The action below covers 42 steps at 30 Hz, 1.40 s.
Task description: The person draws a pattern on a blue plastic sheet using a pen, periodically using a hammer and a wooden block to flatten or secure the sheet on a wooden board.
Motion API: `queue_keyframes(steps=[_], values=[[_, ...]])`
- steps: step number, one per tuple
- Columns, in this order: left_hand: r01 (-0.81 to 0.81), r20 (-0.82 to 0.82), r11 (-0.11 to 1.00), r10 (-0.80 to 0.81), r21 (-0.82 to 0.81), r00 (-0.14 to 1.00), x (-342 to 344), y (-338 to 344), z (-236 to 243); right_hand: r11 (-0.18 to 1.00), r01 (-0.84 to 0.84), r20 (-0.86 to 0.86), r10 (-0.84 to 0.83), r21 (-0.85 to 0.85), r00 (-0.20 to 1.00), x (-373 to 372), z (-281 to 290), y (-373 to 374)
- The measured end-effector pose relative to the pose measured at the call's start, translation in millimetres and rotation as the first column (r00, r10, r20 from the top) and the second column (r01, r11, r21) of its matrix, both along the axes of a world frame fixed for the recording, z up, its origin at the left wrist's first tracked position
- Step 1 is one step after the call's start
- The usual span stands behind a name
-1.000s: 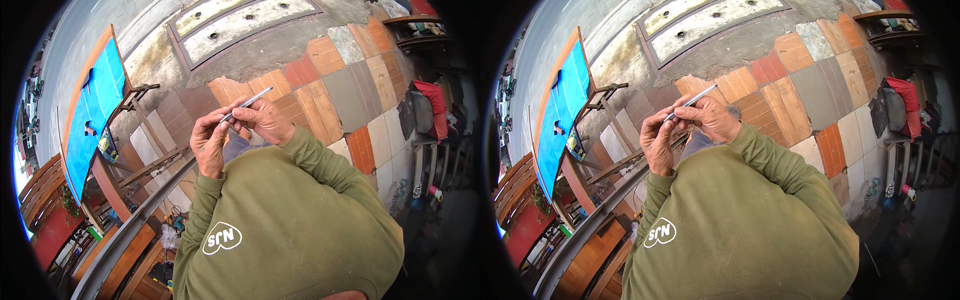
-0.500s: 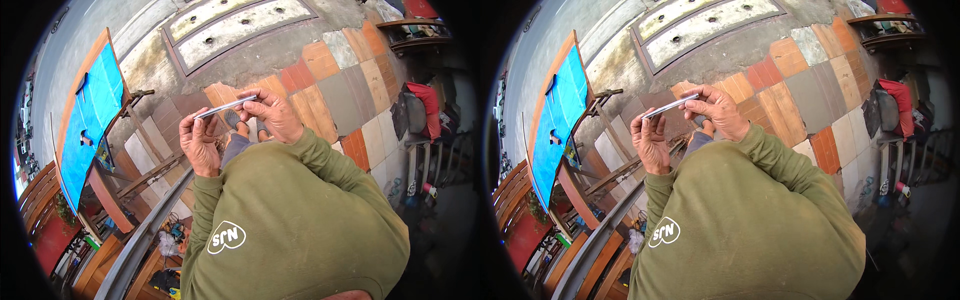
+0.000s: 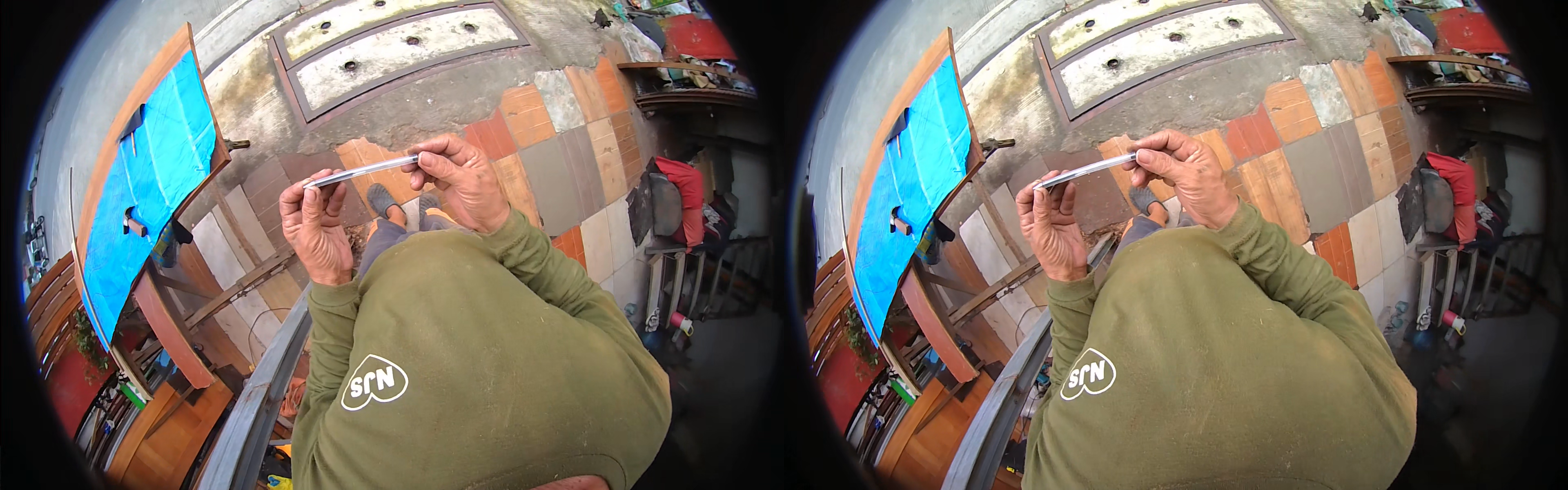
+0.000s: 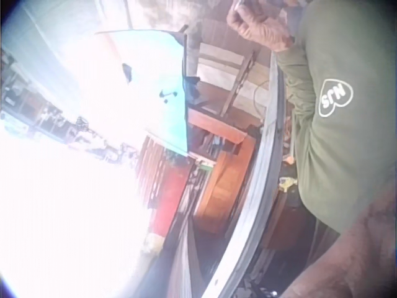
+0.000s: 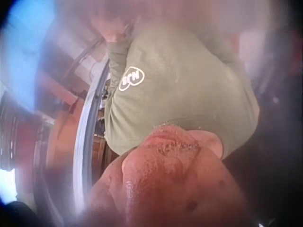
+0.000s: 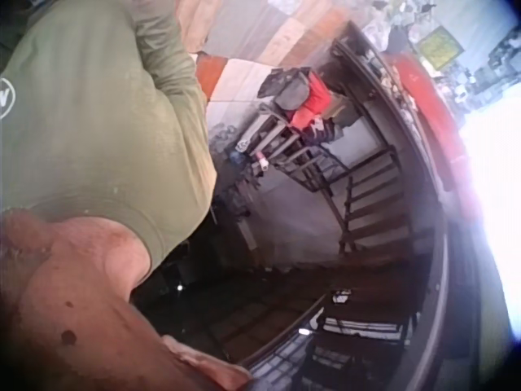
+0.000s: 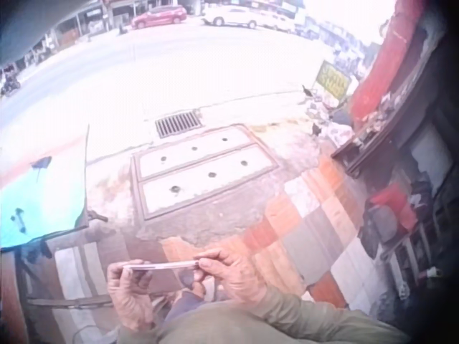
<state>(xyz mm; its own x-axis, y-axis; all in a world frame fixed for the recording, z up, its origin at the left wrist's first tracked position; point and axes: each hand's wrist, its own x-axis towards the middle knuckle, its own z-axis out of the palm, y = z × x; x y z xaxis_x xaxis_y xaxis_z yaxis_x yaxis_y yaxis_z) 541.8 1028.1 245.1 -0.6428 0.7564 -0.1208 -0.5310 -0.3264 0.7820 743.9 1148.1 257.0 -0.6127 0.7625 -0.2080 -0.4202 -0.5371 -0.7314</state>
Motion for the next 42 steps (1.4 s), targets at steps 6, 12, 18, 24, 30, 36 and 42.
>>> queue_keyframes(steps=[6, 12, 18, 24, 30, 36, 42], values=[[-0.019, 0.016, 1.000, 0.019, -0.003, 1.000, -26.9, 11.9, -6.5, 0.999, -0.036, -0.006, 0.037, 0.006, 0.999, -27.8, -3.1, 15.5], [-0.045, 0.059, 0.999, 0.044, 0.002, 0.997, -52.3, 23.0, -8.7, 0.998, -0.048, -0.007, 0.047, -0.032, 0.999, -58.3, -1.7, 25.9], [-0.062, 0.036, 0.998, 0.061, 0.021, 0.997, -79.2, 34.6, -12.1, 0.994, -0.071, -0.018, 0.070, -0.077, 0.997, -88.0, -1.9, 39.2], [-0.070, 0.060, 0.998, 0.069, 0.003, 0.996, -103.2, 52.4, -4.7, 0.980, -0.131, -0.016, 0.130, -0.153, 0.991, -112.7, -10.3, 56.5], [-0.089, 0.038, 0.995, 0.090, -0.042, 0.995, -121.4, 86.4, -8.8, 0.935, -0.187, 0.046, 0.210, -0.303, 0.977, -130.4, -34.1, 91.8], [-0.086, 0.350, 0.992, 0.048, 0.095, 0.935, -158.4, 142.9, 3.4, 0.953, -0.300, 0.124, 0.303, -0.041, 0.945, -180.3, -26.5, 129.9], [-0.237, 0.705, 0.927, -0.040, 0.290, 0.708, -228.5, 223.8, 17.2, 0.842, -0.452, 0.115, 0.439, 0.294, 0.891, -272.0, 1.7, 187.2]])
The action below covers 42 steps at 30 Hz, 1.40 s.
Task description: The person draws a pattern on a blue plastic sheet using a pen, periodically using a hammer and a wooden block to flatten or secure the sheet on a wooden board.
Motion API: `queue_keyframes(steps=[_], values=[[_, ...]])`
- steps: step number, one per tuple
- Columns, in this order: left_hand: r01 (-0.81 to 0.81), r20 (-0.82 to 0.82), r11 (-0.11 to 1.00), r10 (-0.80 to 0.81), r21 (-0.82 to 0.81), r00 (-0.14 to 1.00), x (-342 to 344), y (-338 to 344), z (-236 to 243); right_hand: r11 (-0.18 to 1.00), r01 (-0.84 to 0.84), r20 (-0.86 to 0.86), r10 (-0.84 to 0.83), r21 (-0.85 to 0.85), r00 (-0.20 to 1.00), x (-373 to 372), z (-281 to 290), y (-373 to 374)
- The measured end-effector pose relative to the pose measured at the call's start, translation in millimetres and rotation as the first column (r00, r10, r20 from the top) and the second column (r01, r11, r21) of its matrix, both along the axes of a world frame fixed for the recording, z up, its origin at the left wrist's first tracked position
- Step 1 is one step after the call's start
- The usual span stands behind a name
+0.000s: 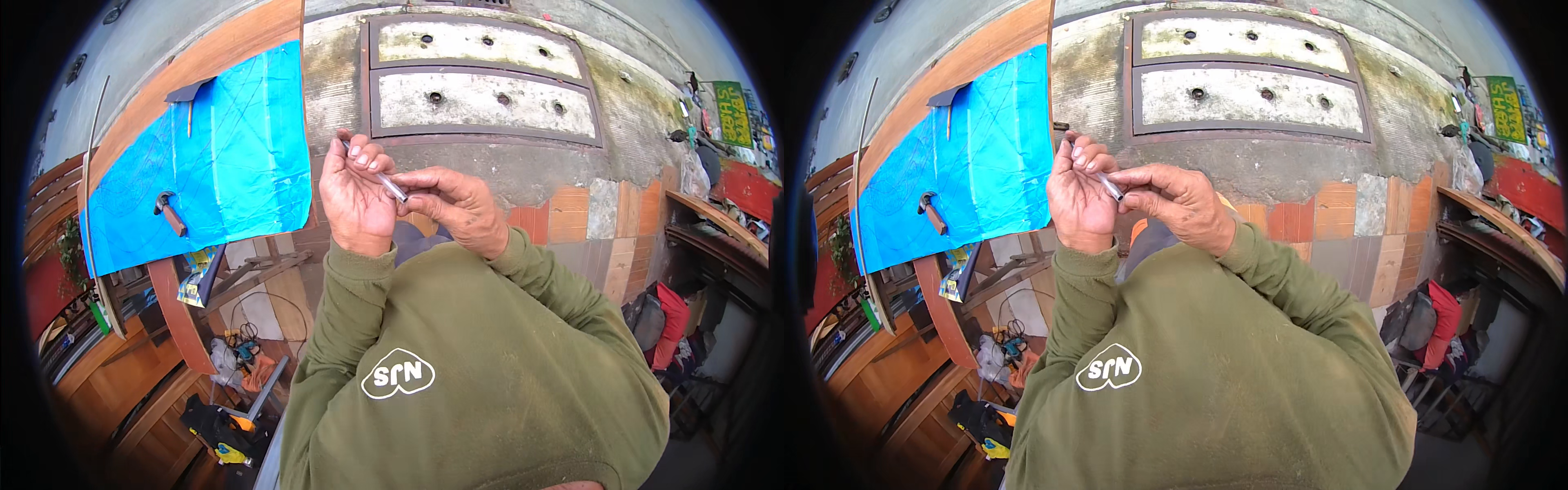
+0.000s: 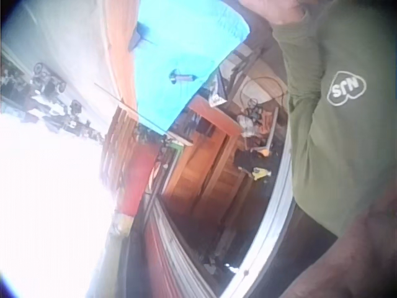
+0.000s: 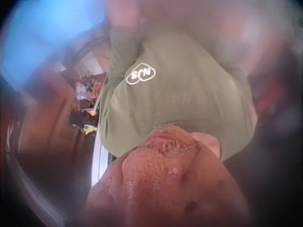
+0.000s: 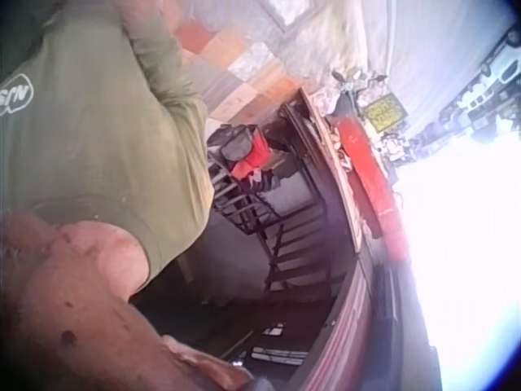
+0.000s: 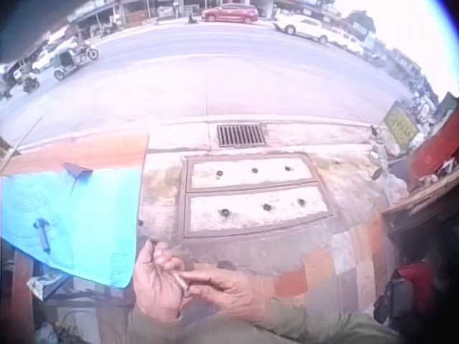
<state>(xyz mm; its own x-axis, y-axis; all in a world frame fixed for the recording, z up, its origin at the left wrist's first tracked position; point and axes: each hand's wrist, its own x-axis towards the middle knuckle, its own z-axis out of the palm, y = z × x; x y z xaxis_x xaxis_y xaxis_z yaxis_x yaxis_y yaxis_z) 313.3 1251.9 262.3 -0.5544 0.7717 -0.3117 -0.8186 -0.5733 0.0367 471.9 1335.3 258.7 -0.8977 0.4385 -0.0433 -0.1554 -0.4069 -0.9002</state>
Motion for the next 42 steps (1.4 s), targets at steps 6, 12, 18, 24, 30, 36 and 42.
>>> queue_keyframes(steps=[6, 12, 18, 24, 30, 36, 42], values=[[-0.040, 0.129, 0.999, 0.038, 0.015, 0.991, -52.0, 48.7, -0.4, 0.961, 0.087, 0.001, -0.090, 0.263, 0.996, -52.7, 6.0, 45.8], [-0.070, 0.180, 0.995, 0.056, 0.073, 0.982, -86.1, 68.0, -13.5, 0.647, 0.173, -0.037, -0.218, 0.743, 0.975, -82.9, 25.0, 63.4], [-0.050, 0.129, 0.983, 0.027, 0.176, 0.991, -104.0, 79.6, -0.2, 0.695, 0.132, 0.049, -0.235, 0.707, 0.971, -100.1, 39.2, 61.6], [-0.038, 0.086, 0.988, 0.026, 0.151, 0.996, -120.1, 76.5, 1.2, 0.739, 0.126, 0.053, -0.213, 0.662, 0.976, -113.3, 35.4, 61.2], [-0.066, 0.029, 0.981, 0.062, 0.183, 0.998, -124.9, 70.2, -0.4, 0.775, 0.118, 0.071, -0.205, 0.621, 0.976, -122.8, 35.4, 54.3], [-0.123, 0.040, 0.977, 0.118, 0.175, 0.992, -130.1, 56.6, -3.2, 0.847, 0.083, 0.116, -0.168, 0.525, 0.979, -133.8, 30.3, 45.0], [-0.180, 0.031, 0.971, 0.178, 0.156, 0.984, -132.9, 38.7, 2.6, 0.769, 0.074, -0.005, -0.092, 0.635, 0.996, -140.7, 20.2, 40.5]])
